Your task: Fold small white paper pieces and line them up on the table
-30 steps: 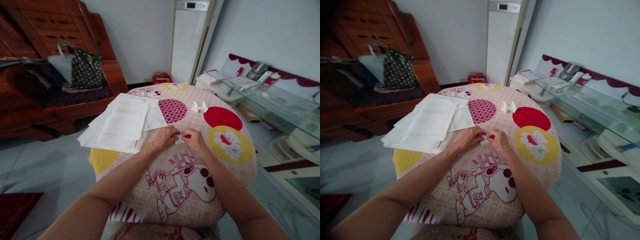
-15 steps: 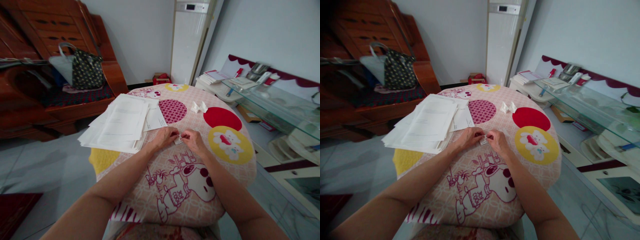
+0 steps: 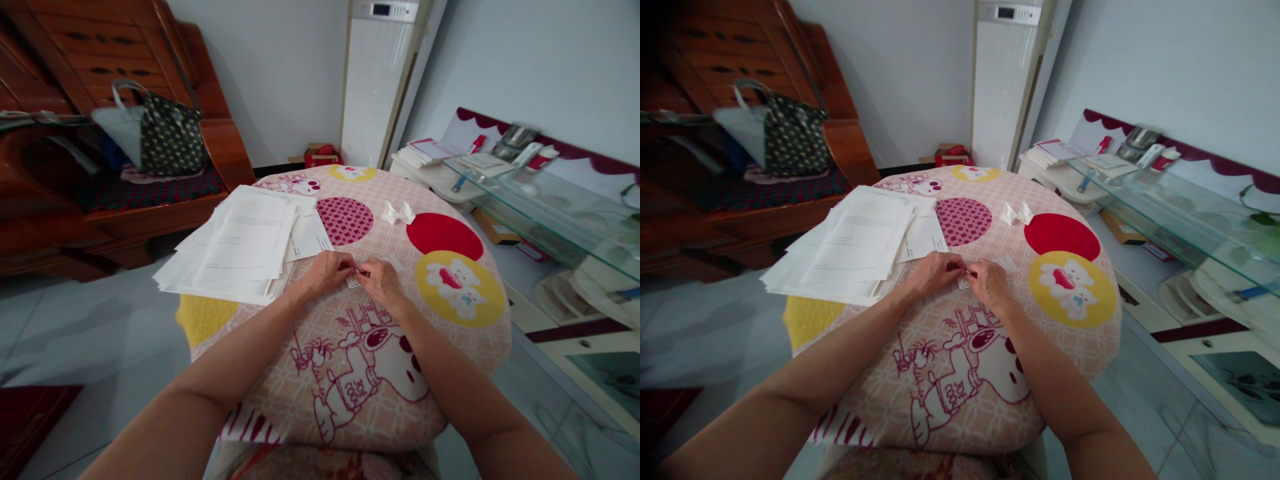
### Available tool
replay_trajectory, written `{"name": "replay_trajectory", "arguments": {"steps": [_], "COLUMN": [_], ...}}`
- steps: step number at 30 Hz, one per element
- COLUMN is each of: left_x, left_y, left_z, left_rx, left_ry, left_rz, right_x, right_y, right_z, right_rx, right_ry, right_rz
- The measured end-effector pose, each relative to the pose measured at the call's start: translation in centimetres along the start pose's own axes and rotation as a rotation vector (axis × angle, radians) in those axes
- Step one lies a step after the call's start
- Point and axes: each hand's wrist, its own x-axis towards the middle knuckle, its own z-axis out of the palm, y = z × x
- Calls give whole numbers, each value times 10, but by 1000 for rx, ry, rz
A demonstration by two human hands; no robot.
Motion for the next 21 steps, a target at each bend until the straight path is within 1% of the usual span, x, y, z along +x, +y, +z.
{"name": "replay_trajectory", "arguments": {"steps": [5, 9, 12, 15, 18, 21], "left_x": [-1, -2, -1, 0, 2, 3], "left_y": [3, 4, 1, -4, -9, -16], "left_z": [1, 2, 1, -1, -4, -8], "left_rx": [142, 172, 104, -36, -172, -247], "left_ry": [-58, -51, 7, 64, 81, 76], "left_rz": [26, 19, 3, -25, -52, -91], "right_x": [-1, -4, -5, -6, -5, -4], "right_y": [0, 1, 4, 9, 14, 18], "right_z": [-1, -8, -15, -22, -25, -26], "right_rx": [0, 39, 129, 212, 255, 289], "right_ry": [16, 34, 67, 105, 112, 112], "right_rz": [-10, -11, -15, -13, -20, -26]}}
